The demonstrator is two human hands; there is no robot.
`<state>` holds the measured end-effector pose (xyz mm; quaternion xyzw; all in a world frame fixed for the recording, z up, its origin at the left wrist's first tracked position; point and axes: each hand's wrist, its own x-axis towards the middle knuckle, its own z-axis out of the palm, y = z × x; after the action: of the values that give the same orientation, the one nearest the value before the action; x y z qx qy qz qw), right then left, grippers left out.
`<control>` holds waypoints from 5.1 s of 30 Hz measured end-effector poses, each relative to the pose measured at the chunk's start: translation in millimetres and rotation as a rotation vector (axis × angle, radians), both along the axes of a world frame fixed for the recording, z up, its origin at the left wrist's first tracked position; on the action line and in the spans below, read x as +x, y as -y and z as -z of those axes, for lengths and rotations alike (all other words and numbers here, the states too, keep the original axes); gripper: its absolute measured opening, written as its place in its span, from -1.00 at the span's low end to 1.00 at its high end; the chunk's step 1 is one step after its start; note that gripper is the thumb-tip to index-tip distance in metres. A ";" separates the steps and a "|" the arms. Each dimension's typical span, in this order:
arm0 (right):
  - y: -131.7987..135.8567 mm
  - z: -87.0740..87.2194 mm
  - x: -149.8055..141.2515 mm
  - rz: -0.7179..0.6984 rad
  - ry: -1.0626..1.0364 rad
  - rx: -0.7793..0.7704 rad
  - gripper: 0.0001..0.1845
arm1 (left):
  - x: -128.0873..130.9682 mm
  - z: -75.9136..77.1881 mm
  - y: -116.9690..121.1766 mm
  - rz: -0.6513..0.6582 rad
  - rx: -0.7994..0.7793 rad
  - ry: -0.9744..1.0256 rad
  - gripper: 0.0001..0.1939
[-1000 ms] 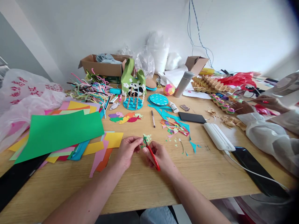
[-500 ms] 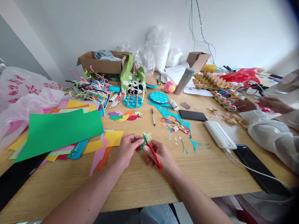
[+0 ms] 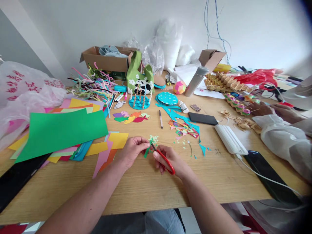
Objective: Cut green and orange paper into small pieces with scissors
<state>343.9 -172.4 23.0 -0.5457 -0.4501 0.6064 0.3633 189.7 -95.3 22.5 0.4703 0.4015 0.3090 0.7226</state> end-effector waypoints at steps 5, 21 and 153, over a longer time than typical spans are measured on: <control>-0.2 -0.9 0.0 0.003 -0.008 -0.015 -0.46 | -0.1 -0.9 -0.2 -0.002 -0.022 -0.004 -0.84; -0.4 0.7 0.0 0.028 0.083 -0.016 -0.46 | -0.2 0.5 -1.4 0.035 -0.050 0.014 -0.82; -0.3 -1.8 1.0 0.079 0.120 -0.048 -0.48 | -6.5 9.9 -11.4 0.015 -0.147 0.059 -0.80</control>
<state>344.8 -172.1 24.8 -0.6070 -0.4346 0.5685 0.3458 183.2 -83.9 12.5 0.4096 0.3981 0.2870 0.7690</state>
